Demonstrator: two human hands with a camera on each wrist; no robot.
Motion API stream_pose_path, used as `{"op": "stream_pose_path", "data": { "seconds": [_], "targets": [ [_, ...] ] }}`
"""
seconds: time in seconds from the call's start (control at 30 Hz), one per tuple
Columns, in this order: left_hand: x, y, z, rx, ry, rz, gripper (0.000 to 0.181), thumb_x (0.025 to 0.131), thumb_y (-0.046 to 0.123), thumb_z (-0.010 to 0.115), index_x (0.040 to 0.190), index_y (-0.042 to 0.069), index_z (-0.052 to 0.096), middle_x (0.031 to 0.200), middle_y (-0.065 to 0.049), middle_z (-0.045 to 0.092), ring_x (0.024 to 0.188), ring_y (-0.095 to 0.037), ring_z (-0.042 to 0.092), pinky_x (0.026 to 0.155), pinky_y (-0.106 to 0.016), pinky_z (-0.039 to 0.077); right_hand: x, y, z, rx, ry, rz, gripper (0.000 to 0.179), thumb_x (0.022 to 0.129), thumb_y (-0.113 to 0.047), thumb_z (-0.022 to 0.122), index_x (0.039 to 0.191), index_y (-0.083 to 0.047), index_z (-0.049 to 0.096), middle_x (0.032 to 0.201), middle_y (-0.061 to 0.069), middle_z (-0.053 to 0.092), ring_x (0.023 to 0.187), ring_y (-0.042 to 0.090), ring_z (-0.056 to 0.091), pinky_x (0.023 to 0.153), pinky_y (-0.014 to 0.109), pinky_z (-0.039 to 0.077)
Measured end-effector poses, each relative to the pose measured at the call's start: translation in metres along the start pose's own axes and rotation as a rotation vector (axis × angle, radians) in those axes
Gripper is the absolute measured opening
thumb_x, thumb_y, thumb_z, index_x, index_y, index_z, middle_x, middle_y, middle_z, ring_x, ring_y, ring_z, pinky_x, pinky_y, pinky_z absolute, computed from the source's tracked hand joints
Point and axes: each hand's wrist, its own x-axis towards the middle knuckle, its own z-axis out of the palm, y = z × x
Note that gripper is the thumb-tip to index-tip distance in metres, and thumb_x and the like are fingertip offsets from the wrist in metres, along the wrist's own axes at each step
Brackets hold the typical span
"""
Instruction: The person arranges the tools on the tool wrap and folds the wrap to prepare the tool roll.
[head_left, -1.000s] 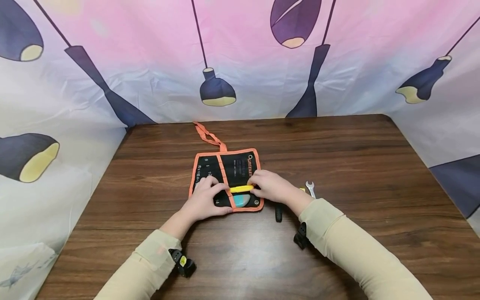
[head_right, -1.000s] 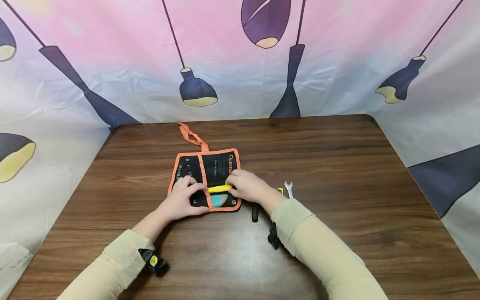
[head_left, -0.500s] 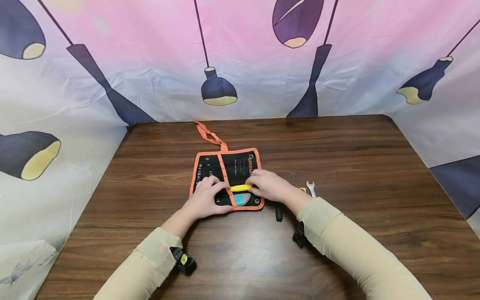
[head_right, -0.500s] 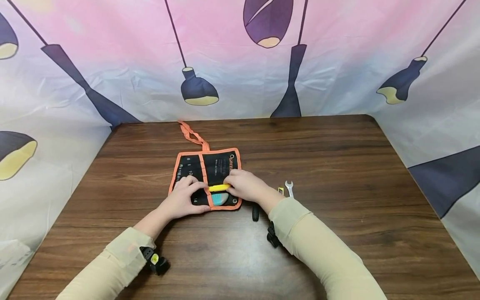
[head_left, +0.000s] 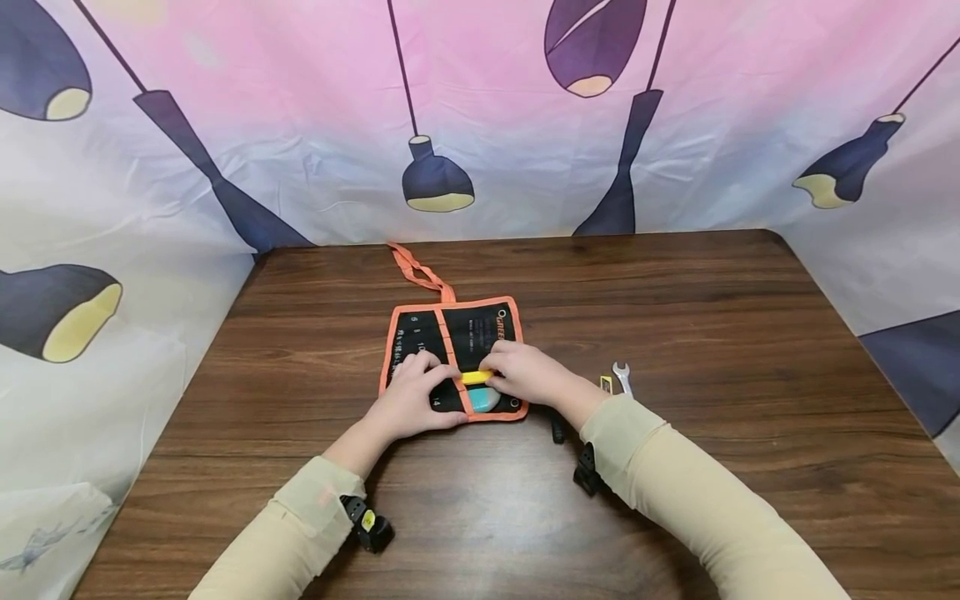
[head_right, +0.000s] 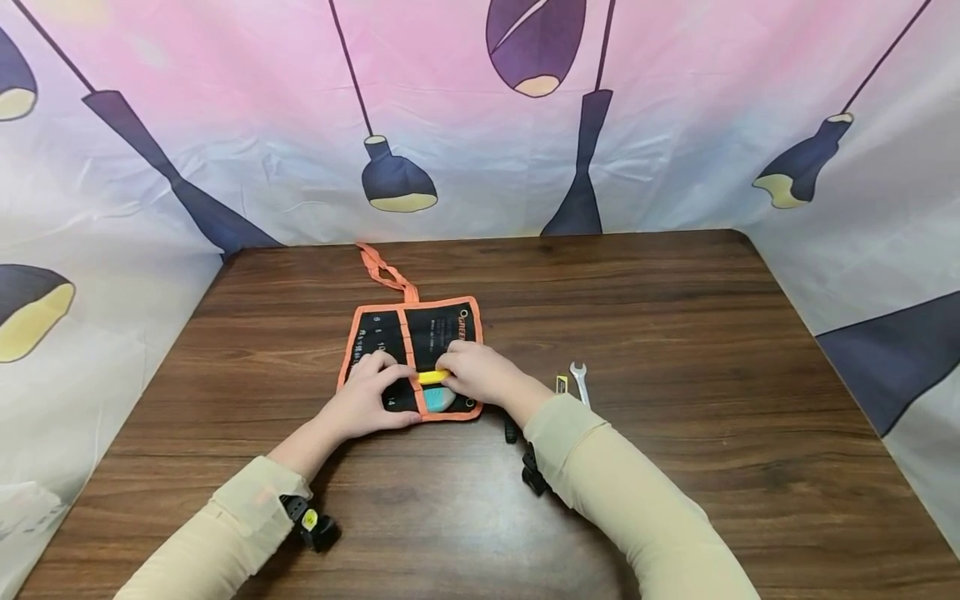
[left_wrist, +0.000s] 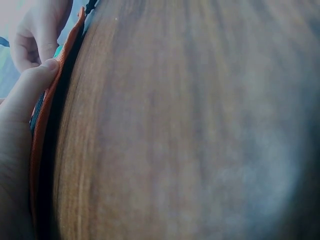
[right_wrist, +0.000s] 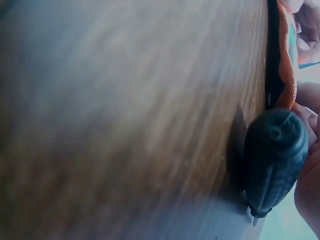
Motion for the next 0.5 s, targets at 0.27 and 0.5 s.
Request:
{"op": "stream_pose_path", "data": {
  "seconds": [0.27, 0.5],
  "targets": [
    [-0.0015, -0.0008, 0.0009, 0.01, 0.018, 0.011, 0.05, 0.068, 0.05, 0.078, 0.106, 0.02, 0.065, 0.098, 0.0, 0.044, 0.09, -0.018, 0.039, 0.077, -0.037, 0.033, 0.0051, -0.0027, 0.0057, 0.002, -0.014, 0.0, 0.017, 0.091, -0.014, 0.061, 0.106, -0.009, 0.069, 0.096, 0.002, 0.058, 0.082, 0.013, 0.054, 0.074, 0.027, 0.046],
    [-0.0005, 0.0001, 0.0014, 0.027, 0.029, 0.021, 0.051, 0.068, 0.05, 0.078, 0.107, 0.02, 0.065, 0.098, 0.0, 0.044, 0.089, -0.019, 0.038, 0.075, -0.037, 0.031, 0.0103, -0.0085, 0.005, 0.008, -0.023, 0.016, 0.018, 0.091, -0.013, 0.061, 0.107, -0.009, 0.069, 0.096, 0.002, 0.058, 0.084, 0.013, 0.054, 0.075, 0.028, 0.046]
  ]
}}
